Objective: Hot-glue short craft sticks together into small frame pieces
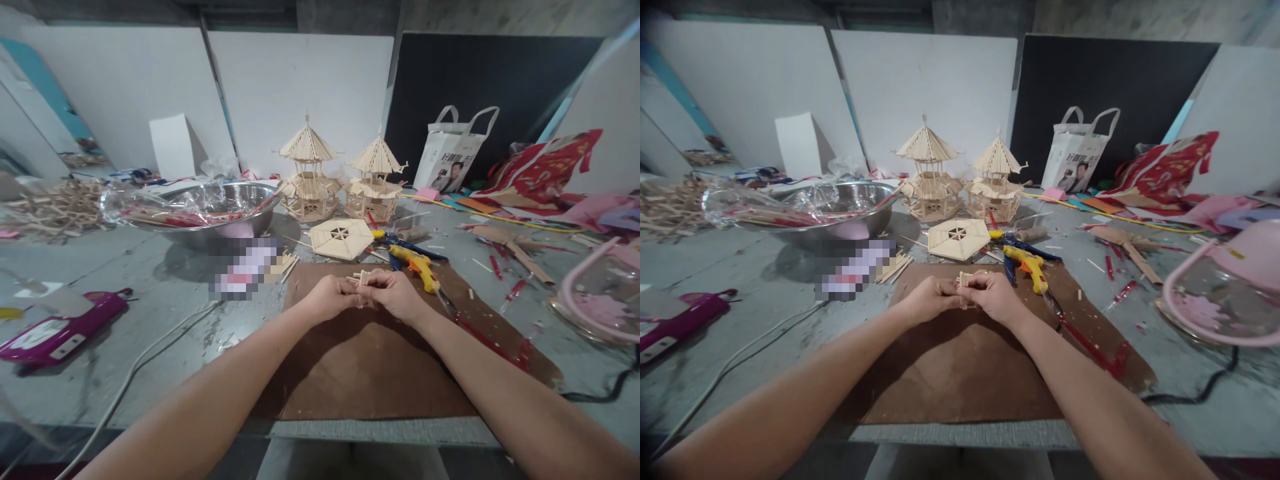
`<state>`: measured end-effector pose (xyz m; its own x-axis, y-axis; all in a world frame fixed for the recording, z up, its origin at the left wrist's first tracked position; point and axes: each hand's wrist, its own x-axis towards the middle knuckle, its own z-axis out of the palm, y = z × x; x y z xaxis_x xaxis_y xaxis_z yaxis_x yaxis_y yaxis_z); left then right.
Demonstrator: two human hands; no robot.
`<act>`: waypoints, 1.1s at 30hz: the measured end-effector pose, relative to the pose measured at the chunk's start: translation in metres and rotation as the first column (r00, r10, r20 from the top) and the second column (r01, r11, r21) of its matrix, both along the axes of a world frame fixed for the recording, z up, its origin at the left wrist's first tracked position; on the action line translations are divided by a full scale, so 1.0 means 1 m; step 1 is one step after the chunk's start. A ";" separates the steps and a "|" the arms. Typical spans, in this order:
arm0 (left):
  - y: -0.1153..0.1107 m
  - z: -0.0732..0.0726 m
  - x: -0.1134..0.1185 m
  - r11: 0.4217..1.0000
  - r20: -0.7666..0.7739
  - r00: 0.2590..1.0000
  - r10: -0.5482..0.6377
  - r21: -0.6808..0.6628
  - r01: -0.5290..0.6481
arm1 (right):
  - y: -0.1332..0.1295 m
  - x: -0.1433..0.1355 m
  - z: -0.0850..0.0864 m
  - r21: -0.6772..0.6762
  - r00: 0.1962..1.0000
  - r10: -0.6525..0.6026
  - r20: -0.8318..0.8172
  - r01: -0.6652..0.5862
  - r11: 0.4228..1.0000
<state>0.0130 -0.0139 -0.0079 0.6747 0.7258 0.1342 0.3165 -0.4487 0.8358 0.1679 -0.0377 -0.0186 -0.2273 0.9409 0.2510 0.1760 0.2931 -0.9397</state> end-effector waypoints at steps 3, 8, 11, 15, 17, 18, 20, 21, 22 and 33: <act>0.001 -0.001 0.001 0.992 -0.010 0.999 -0.037 0.119 0.038 | 0.000 -0.001 -0.002 -0.023 1.000 0.026 0.009 -0.026 0.999; 0.004 -0.007 0.000 0.979 -0.150 0.989 -0.005 0.202 0.035 | -0.001 0.000 -0.004 -0.058 0.998 0.021 0.066 -0.017 0.998; 0.006 -0.008 0.000 0.978 -0.180 0.984 -0.015 0.203 0.052 | -0.001 0.001 -0.004 -0.074 0.996 0.017 0.092 -0.010 0.997; 0.007 -0.009 -0.001 0.976 -0.207 0.978 -0.012 0.210 0.057 | -0.001 0.000 -0.005 -0.083 0.992 0.011 0.123 -0.001 0.997; 0.007 -0.009 -0.001 0.976 -0.215 0.976 -0.012 0.211 0.059 | -0.002 0.000 -0.004 -0.075 0.991 0.011 0.135 -0.001 0.997; 0.007 -0.009 -0.001 0.976 -0.219 0.976 -0.012 0.211 0.059 | -0.002 0.000 -0.004 -0.075 0.990 0.012 0.141 -0.002 0.997; 0.007 -0.009 -0.001 0.976 -0.221 0.975 -0.014 0.209 0.061 | -0.002 -0.001 -0.003 -0.080 0.989 0.013 0.149 -0.001 0.997; 0.007 -0.009 -0.001 0.976 -0.219 0.976 -0.016 0.209 0.063 | -0.002 -0.001 -0.002 -0.082 0.988 0.012 0.152 0.001 0.997; 0.007 -0.009 -0.001 0.975 -0.216 0.976 -0.017 0.211 0.064 | -0.003 -0.001 -0.002 -0.081 0.988 0.008 0.155 0.005 0.997; 0.005 -0.006 0.000 0.983 -0.168 0.984 -0.057 0.163 0.085 | -0.001 -0.002 -0.002 -0.106 0.995 -0.007 0.102 0.018 0.994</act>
